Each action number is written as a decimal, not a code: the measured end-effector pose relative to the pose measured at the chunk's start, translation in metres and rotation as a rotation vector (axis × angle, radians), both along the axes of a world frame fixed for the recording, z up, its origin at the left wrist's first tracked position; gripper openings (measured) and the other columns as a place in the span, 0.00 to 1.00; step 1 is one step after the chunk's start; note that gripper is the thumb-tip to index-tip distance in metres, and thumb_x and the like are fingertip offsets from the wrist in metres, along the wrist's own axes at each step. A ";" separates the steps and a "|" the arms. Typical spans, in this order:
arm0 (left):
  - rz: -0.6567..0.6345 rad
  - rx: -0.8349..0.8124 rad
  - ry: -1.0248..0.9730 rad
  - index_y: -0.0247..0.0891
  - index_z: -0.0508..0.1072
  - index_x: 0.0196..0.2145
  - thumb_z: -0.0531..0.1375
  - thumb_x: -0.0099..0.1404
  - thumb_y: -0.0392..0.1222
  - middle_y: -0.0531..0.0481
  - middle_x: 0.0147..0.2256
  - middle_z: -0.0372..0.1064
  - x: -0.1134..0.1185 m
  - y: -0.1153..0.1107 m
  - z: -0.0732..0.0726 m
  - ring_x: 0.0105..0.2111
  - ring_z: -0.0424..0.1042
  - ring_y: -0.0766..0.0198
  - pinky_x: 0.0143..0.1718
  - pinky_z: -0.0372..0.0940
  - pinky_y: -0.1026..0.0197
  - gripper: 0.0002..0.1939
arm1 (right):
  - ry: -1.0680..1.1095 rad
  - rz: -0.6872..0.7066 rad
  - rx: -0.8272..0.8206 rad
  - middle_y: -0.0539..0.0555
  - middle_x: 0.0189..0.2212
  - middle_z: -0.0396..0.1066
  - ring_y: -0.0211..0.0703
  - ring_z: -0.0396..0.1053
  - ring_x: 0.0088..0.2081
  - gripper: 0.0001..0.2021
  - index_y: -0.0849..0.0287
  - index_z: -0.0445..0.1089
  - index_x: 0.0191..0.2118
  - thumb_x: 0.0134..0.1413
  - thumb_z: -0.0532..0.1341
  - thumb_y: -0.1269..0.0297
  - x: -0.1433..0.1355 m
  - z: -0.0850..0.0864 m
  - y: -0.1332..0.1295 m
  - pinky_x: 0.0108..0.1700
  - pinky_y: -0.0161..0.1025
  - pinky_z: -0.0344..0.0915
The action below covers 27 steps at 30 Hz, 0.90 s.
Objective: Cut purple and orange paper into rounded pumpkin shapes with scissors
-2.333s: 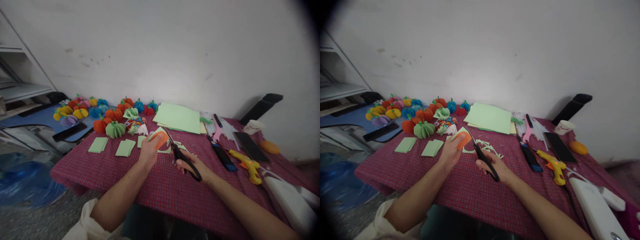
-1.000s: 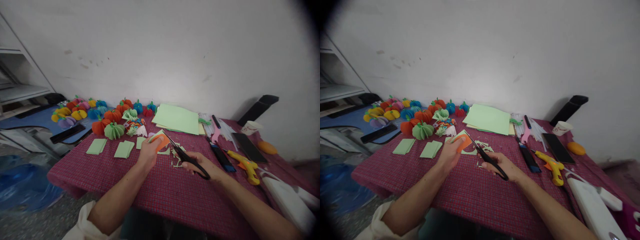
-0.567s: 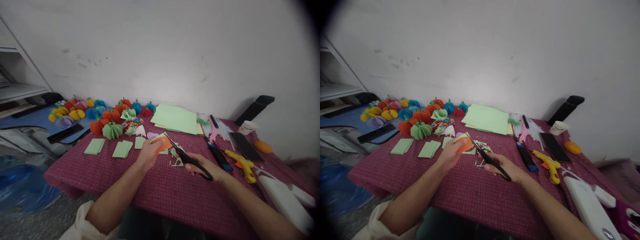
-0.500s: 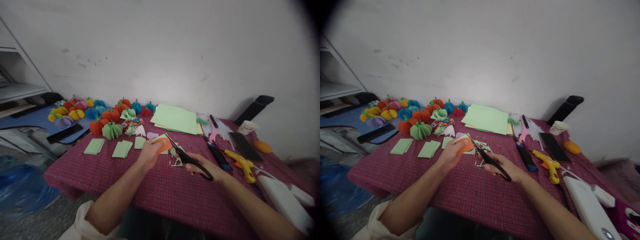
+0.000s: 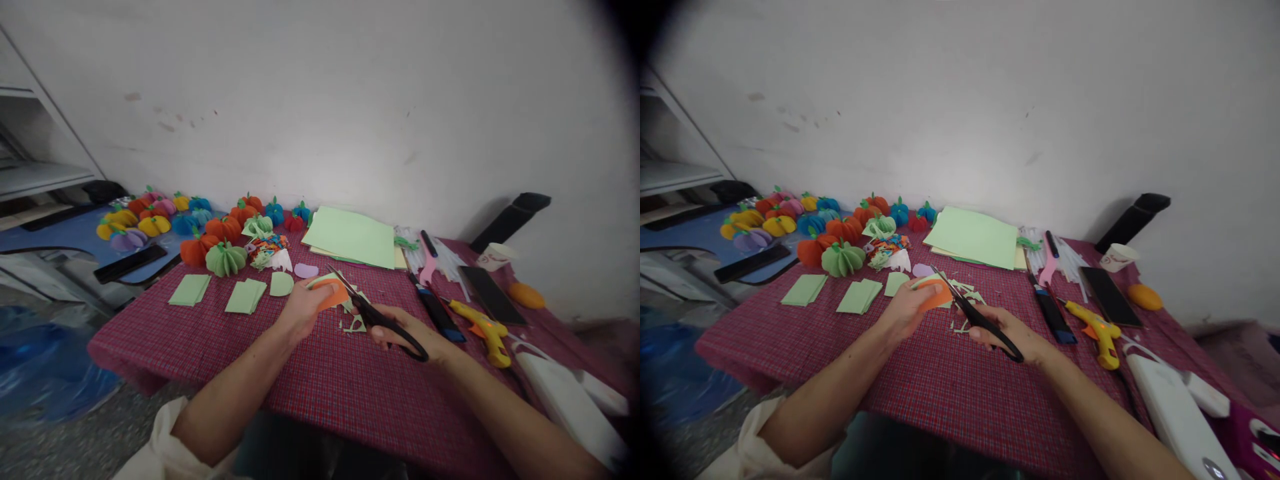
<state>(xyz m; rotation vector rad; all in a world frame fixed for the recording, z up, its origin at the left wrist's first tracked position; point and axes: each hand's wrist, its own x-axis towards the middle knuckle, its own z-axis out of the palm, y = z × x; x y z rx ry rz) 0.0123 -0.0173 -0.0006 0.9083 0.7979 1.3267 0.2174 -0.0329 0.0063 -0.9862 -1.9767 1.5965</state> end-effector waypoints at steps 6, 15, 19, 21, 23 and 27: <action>-0.008 -0.012 -0.035 0.32 0.73 0.27 0.63 0.46 0.39 0.49 0.25 0.69 0.001 -0.001 0.002 0.25 0.66 0.66 0.30 0.59 0.64 0.10 | 0.019 0.002 0.012 0.49 0.27 0.56 0.32 0.57 0.25 0.22 0.59 0.59 0.50 0.51 0.57 0.56 -0.003 0.004 -0.003 0.25 0.31 0.58; -0.009 -0.023 -0.077 0.31 0.72 0.27 0.63 0.47 0.39 0.49 0.25 0.69 0.002 0.000 0.001 0.25 0.66 0.66 0.30 0.59 0.64 0.09 | 0.006 -0.012 0.031 0.49 0.28 0.57 0.33 0.56 0.26 0.20 0.60 0.60 0.49 0.52 0.56 0.56 -0.009 0.005 -0.004 0.27 0.32 0.58; -0.008 -0.045 -0.081 0.31 0.72 0.27 0.63 0.46 0.39 0.49 0.25 0.70 0.002 0.001 -0.001 0.25 0.66 0.66 0.31 0.59 0.63 0.10 | 0.002 -0.020 0.055 0.49 0.27 0.57 0.32 0.56 0.26 0.20 0.60 0.59 0.49 0.52 0.56 0.56 -0.009 0.003 -0.004 0.26 0.31 0.57; -0.001 -0.054 -0.079 0.31 0.72 0.27 0.63 0.46 0.40 0.50 0.24 0.70 0.002 0.002 -0.001 0.25 0.66 0.66 0.31 0.59 0.63 0.10 | 0.003 -0.024 0.057 0.48 0.27 0.57 0.32 0.56 0.25 0.20 0.60 0.59 0.49 0.52 0.56 0.57 -0.009 0.002 -0.004 0.26 0.31 0.57; -0.002 -0.059 -0.077 0.31 0.72 0.26 0.63 0.46 0.40 0.49 0.24 0.70 0.002 0.001 -0.001 0.25 0.66 0.66 0.31 0.59 0.63 0.10 | -0.008 -0.030 0.061 0.48 0.26 0.56 0.31 0.55 0.24 0.20 0.60 0.59 0.49 0.52 0.56 0.57 -0.009 0.001 -0.004 0.25 0.31 0.56; -0.013 -0.047 -0.074 0.31 0.72 0.27 0.63 0.47 0.39 0.48 0.26 0.70 0.002 0.001 -0.001 0.26 0.67 0.66 0.32 0.60 0.62 0.10 | -0.036 -0.032 0.078 0.47 0.25 0.56 0.31 0.54 0.23 0.19 0.61 0.60 0.49 0.52 0.56 0.57 -0.008 0.003 -0.003 0.24 0.30 0.54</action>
